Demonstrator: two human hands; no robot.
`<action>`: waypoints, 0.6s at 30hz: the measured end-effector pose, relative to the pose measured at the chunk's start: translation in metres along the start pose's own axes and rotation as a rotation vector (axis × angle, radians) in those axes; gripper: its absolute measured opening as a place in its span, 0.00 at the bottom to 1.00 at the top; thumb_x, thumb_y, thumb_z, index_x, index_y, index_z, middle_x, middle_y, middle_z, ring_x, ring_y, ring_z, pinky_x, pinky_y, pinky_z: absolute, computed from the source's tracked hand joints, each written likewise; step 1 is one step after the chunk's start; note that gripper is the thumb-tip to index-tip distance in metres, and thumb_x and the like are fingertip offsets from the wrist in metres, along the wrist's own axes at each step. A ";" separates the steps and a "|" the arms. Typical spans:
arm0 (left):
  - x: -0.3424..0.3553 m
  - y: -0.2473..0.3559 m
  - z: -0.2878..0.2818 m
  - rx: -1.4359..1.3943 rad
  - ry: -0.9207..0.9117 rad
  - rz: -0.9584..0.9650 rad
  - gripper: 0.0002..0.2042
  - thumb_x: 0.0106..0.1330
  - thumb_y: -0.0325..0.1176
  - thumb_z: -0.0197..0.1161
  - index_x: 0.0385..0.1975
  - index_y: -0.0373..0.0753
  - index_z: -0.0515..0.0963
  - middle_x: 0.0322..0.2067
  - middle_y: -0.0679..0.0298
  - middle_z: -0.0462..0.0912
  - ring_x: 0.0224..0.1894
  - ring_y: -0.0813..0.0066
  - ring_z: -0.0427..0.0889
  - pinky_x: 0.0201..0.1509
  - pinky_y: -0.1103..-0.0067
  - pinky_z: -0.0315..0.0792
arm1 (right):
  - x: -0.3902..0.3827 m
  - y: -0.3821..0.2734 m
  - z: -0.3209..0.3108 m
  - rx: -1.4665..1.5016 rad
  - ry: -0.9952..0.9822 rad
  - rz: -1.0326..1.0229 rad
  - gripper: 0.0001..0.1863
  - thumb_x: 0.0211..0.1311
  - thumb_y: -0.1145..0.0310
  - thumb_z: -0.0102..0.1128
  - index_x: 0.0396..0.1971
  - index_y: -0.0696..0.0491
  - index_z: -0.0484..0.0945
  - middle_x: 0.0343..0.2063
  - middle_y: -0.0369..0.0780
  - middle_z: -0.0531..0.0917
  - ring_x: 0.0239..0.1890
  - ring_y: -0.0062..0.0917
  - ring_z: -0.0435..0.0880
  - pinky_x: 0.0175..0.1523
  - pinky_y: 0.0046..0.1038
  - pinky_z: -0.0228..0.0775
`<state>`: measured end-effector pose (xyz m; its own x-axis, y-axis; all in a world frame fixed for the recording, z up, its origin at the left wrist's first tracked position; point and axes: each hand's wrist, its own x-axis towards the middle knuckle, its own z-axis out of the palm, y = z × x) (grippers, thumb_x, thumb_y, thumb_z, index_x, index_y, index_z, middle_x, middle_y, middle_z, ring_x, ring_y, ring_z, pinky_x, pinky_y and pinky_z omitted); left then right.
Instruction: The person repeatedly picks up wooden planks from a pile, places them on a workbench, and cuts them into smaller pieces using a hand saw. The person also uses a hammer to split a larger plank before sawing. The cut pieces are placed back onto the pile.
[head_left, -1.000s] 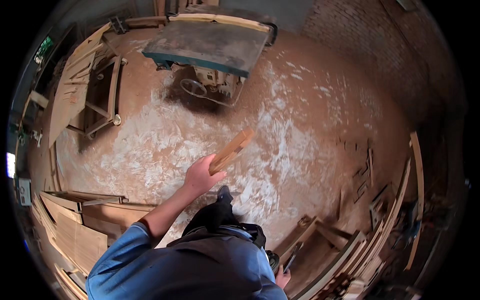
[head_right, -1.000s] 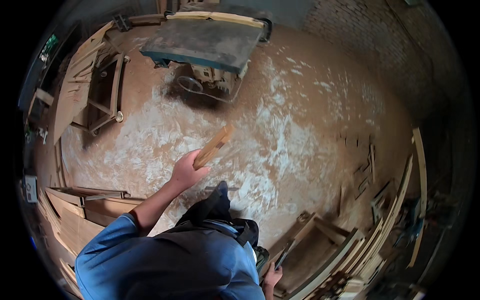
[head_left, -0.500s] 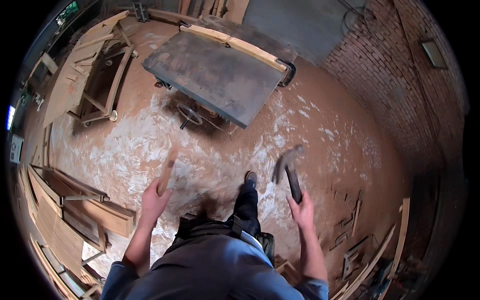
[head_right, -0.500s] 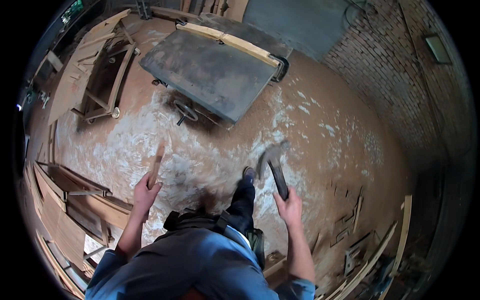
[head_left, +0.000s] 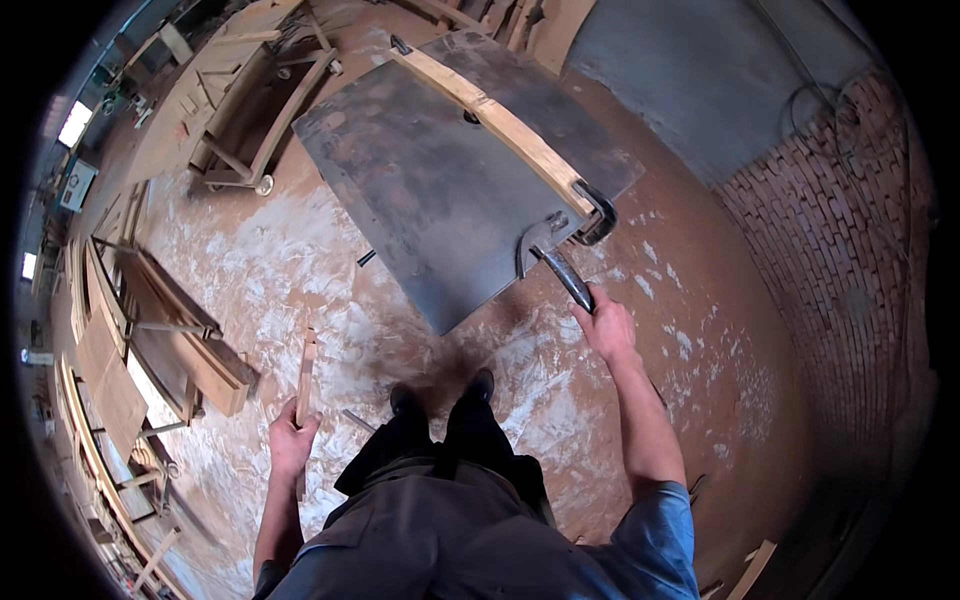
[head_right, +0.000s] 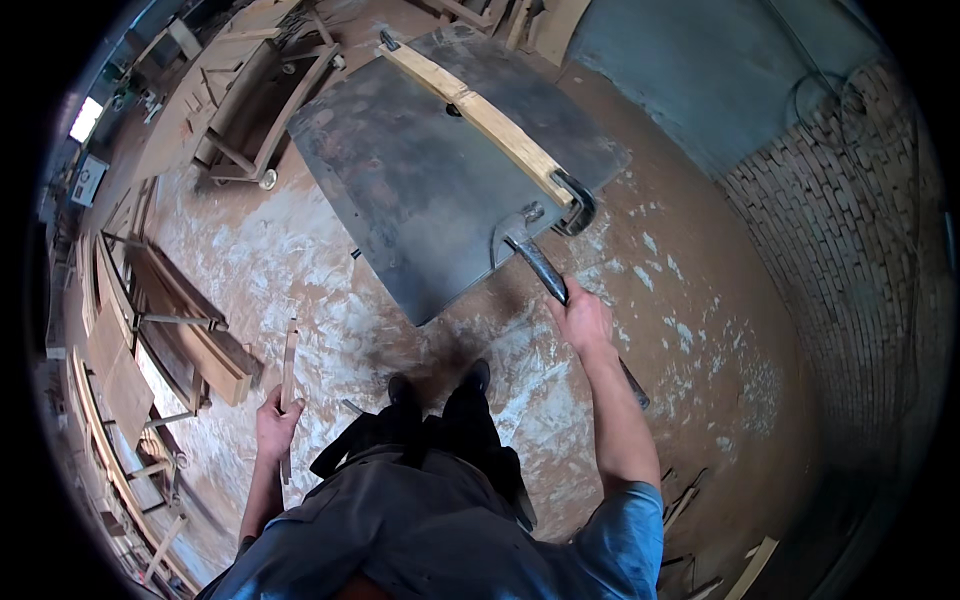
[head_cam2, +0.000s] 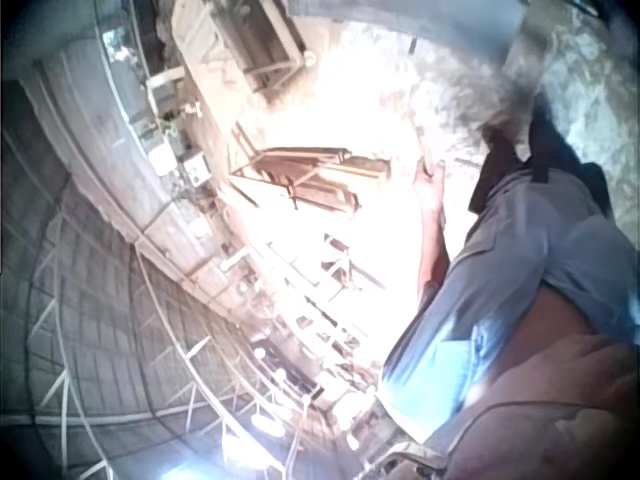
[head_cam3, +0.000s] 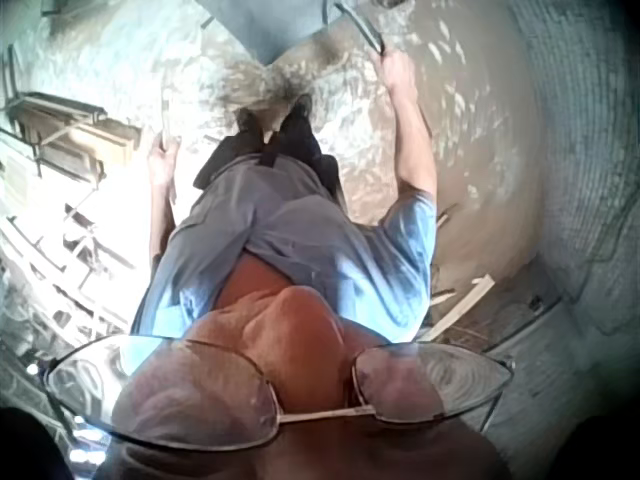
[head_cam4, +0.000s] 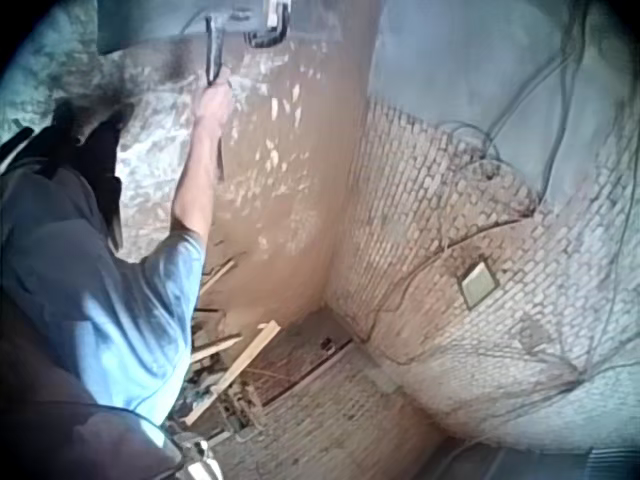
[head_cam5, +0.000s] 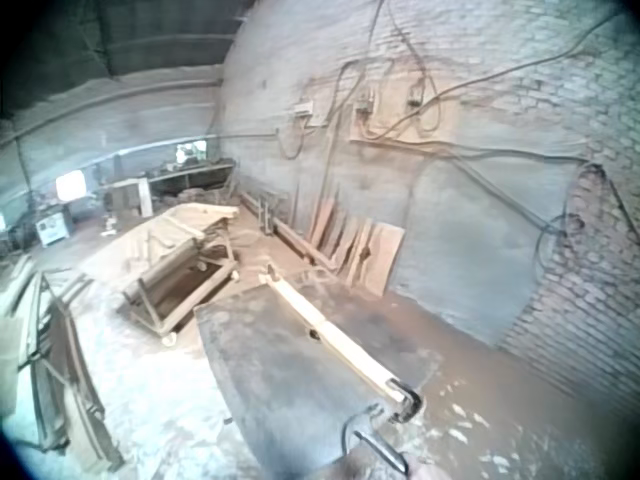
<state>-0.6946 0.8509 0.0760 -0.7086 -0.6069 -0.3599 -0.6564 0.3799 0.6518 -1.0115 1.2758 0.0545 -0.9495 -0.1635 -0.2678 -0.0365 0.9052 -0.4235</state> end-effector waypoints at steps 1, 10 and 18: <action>-0.002 0.004 0.006 -0.018 0.009 -0.005 0.17 0.61 0.30 0.63 0.49 0.31 0.76 0.31 0.62 0.83 0.32 0.81 0.76 0.39 0.80 0.73 | 0.007 0.003 -0.001 -0.008 -0.017 -0.002 0.23 0.58 0.54 0.64 0.52 0.46 0.75 0.33 0.49 0.84 0.40 0.47 0.83 0.44 0.43 0.73; -0.003 0.041 0.030 0.025 0.030 -0.146 0.16 0.60 0.34 0.65 0.47 0.35 0.78 0.29 0.61 0.83 0.31 0.80 0.77 0.38 0.78 0.73 | 0.048 -0.040 -0.005 0.138 -0.155 -0.115 0.21 0.57 0.55 0.63 0.48 0.47 0.76 0.33 0.49 0.84 0.41 0.46 0.83 0.47 0.42 0.73; 0.023 0.028 0.021 0.020 0.087 -0.181 0.18 0.58 0.35 0.66 0.47 0.36 0.79 0.28 0.60 0.83 0.29 0.76 0.79 0.38 0.77 0.74 | 0.120 -0.184 -0.037 0.259 -0.380 -0.303 0.29 0.57 0.62 0.63 0.59 0.51 0.68 0.38 0.52 0.83 0.44 0.44 0.82 0.49 0.38 0.71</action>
<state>-0.7354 0.8623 0.0717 -0.5544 -0.7242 -0.4102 -0.7764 0.2725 0.5683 -1.1305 1.1038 0.1323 -0.7277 -0.5750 -0.3741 -0.1672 0.6776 -0.7162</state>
